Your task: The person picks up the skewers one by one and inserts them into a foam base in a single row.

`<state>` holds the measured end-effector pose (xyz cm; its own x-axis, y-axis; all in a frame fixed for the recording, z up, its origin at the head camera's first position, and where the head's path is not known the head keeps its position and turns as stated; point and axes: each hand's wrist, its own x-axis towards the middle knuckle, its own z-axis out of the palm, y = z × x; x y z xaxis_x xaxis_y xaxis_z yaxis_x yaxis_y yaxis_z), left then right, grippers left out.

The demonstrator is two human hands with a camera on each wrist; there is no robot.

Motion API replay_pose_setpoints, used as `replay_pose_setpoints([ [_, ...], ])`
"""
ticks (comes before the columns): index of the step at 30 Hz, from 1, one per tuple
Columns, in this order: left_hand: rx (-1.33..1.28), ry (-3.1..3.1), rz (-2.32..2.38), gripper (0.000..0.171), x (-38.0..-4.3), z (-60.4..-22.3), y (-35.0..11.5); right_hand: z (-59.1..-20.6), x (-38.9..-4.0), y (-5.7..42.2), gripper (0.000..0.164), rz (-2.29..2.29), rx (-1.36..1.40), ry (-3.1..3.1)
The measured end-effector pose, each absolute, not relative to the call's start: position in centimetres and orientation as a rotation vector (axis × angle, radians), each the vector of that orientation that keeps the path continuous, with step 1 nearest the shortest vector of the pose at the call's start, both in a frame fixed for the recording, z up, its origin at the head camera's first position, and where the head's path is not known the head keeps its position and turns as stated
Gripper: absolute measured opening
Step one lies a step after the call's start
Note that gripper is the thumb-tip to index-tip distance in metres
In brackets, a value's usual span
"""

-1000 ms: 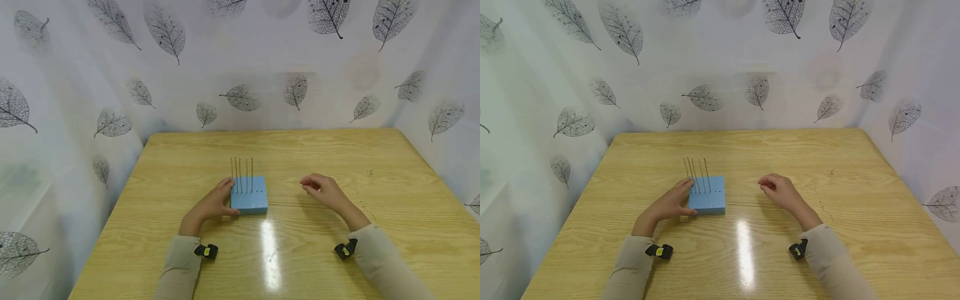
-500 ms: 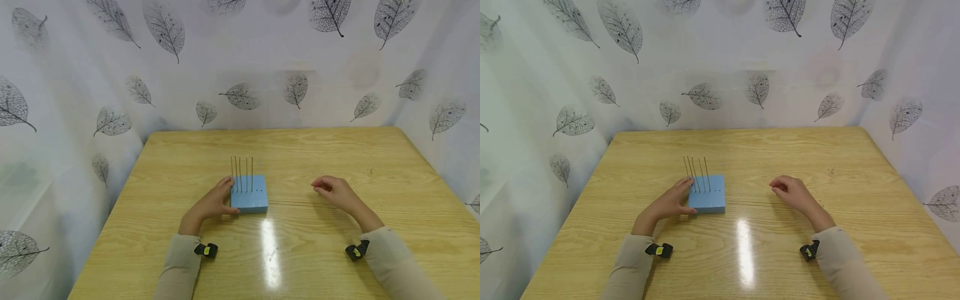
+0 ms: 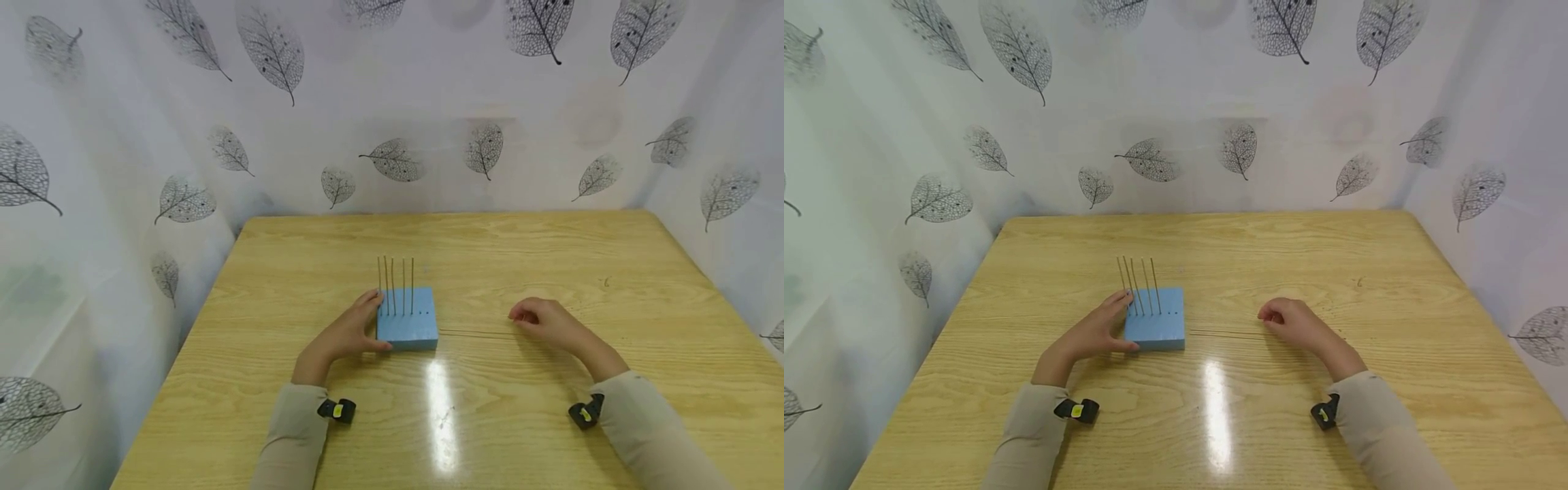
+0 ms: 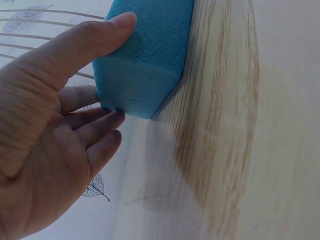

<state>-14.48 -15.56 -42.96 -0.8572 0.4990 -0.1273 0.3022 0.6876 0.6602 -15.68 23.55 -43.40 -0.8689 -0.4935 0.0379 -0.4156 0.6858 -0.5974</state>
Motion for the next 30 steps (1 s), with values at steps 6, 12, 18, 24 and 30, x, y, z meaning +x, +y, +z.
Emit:
replay_pose_setpoints([
  [6,0.644,2.605,0.947,0.098,-14.5,-43.1,-15.6,-43.5,-15.9,22.9,0.007,-0.886,-0.789,2.702],
  [12,0.636,2.605,0.949,0.098,-14.4,-43.0,-15.5,-43.9,-16.2,22.6,0.008,-0.849,-0.832,2.688],
  [18,0.639,2.609,0.939,0.099,-14.4,-43.0,-15.6,-44.0,-16.3,22.5,0.01,-0.838,-0.859,2.667],
  [24,0.643,2.616,0.934,0.098,-14.4,-43.1,-15.6,-44.1,-16.2,22.3,0.013,-0.814,-0.86,2.68],
  [30,0.628,2.599,0.953,0.098,-14.4,-43.0,-15.6,-43.6,-16.0,22.0,0.014,-0.771,-0.823,2.717],
])
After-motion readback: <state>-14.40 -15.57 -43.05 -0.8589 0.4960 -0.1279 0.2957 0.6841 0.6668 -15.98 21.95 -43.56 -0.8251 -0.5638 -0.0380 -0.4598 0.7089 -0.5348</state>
